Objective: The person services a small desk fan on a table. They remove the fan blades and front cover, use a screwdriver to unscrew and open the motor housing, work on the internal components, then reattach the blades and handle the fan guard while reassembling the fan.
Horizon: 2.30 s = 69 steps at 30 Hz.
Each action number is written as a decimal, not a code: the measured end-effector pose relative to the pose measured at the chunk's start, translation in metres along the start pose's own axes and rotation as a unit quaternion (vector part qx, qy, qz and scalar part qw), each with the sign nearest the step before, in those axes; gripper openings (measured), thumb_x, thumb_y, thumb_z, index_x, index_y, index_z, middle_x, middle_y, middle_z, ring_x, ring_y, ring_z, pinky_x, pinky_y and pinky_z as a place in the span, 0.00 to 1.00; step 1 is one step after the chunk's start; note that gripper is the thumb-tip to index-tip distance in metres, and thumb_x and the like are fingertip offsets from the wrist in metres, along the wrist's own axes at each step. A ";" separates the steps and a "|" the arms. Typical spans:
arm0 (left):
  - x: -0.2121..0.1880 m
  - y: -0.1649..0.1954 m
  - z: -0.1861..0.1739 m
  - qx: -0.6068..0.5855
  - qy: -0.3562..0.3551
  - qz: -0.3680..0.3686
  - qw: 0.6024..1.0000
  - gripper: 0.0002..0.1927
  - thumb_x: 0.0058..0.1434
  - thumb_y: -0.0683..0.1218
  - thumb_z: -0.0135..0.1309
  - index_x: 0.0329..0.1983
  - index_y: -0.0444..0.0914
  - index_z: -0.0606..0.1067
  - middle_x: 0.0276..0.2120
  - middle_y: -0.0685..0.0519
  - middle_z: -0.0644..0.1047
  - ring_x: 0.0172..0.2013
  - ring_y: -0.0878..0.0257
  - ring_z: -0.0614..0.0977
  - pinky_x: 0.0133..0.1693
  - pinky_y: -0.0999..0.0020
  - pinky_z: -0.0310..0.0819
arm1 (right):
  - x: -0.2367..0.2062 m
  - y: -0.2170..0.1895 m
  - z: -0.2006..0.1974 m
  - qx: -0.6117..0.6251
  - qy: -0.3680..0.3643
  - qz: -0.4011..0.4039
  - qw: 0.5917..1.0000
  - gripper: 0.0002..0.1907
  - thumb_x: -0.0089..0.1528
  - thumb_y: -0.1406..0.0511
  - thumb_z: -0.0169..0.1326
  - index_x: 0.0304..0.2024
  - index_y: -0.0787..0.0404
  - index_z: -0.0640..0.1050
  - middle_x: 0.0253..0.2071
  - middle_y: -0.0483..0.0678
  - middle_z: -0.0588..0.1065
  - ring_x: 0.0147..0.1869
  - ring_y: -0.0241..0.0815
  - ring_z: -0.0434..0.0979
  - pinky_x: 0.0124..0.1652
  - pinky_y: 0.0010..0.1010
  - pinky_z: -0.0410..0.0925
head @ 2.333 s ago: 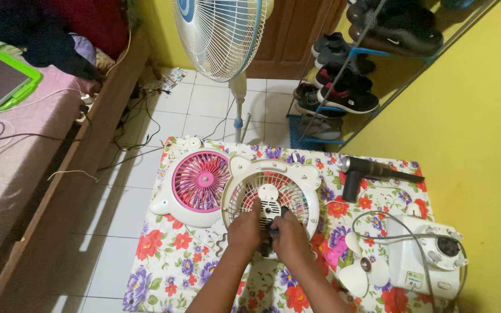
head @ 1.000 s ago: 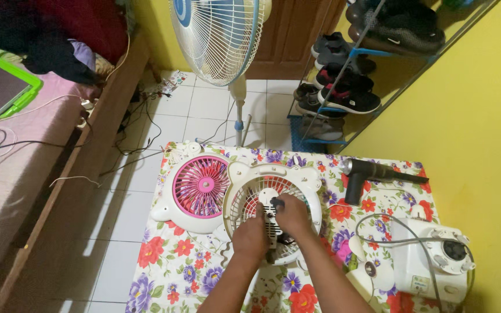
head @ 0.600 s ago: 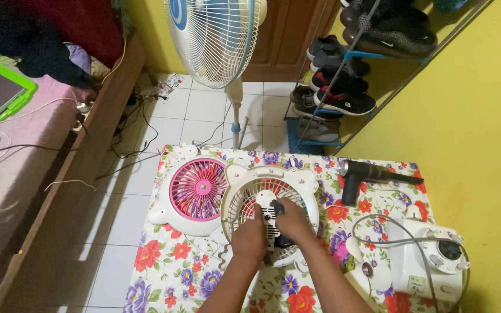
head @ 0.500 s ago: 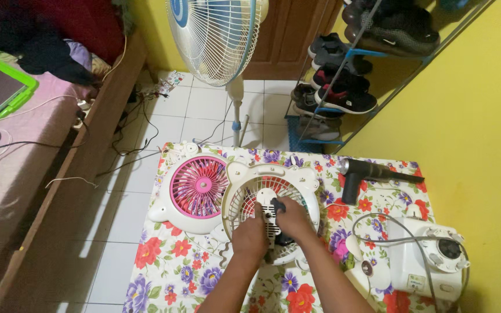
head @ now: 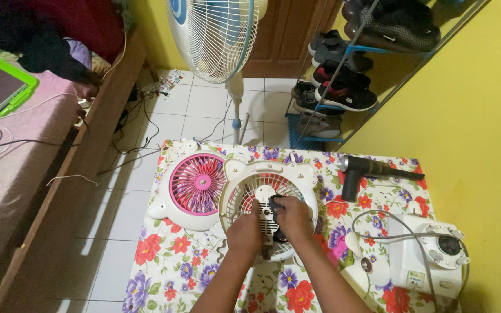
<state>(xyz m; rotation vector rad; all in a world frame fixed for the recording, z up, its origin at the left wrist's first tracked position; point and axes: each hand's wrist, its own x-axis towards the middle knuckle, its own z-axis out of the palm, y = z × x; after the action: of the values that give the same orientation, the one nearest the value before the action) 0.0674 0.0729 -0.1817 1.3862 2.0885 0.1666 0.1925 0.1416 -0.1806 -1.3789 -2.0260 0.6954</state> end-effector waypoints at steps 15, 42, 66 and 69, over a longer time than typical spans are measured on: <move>-0.002 0.002 0.000 -0.012 0.000 -0.006 1.000 0.48 0.52 0.43 0.64 0.75 0.43 0.56 0.40 0.43 0.81 0.42 0.45 0.84 0.42 0.49 0.79 | 0.011 -0.018 -0.011 -0.030 -0.051 0.070 0.996 0.10 0.50 0.69 0.64 0.35 0.56 0.86 0.37 0.55 0.79 0.42 0.56 0.81 0.45 0.43 0.73; -0.002 0.003 -0.001 -0.016 0.001 0.005 1.000 0.49 0.52 0.43 0.63 0.75 0.41 0.53 0.40 0.41 0.80 0.42 0.45 0.83 0.43 0.49 0.79 | -0.027 -0.026 -0.016 -0.129 -0.107 0.032 0.985 0.15 0.57 0.73 0.52 0.45 0.61 0.82 0.41 0.58 0.75 0.44 0.60 0.78 0.45 0.49 0.71; -0.024 -0.045 -0.031 -0.251 0.159 -0.086 0.951 0.15 0.61 0.47 0.55 0.44 0.31 0.71 0.32 0.34 0.80 0.38 0.37 0.81 0.42 0.46 0.74 | -0.043 -0.016 -0.026 -0.198 -0.158 -0.075 0.964 0.31 0.49 0.76 0.56 0.58 0.67 0.74 0.52 0.59 0.70 0.57 0.59 0.71 0.55 0.45 0.67; -0.016 -0.052 -0.011 -0.240 0.210 -0.053 0.946 0.13 0.62 0.45 0.53 0.41 0.29 0.69 0.29 0.32 0.79 0.34 0.34 0.81 0.39 0.42 0.74 | -0.058 -0.028 -0.031 -0.210 -0.182 -0.081 0.957 0.27 0.52 0.76 0.55 0.56 0.70 0.75 0.50 0.59 0.71 0.55 0.59 0.71 0.50 0.46 0.68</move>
<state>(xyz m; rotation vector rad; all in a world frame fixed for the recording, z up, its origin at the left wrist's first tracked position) 0.0242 0.0387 -0.1886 0.9973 2.2419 0.9315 0.2139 0.0809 -0.1503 -1.3600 -2.6676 0.4887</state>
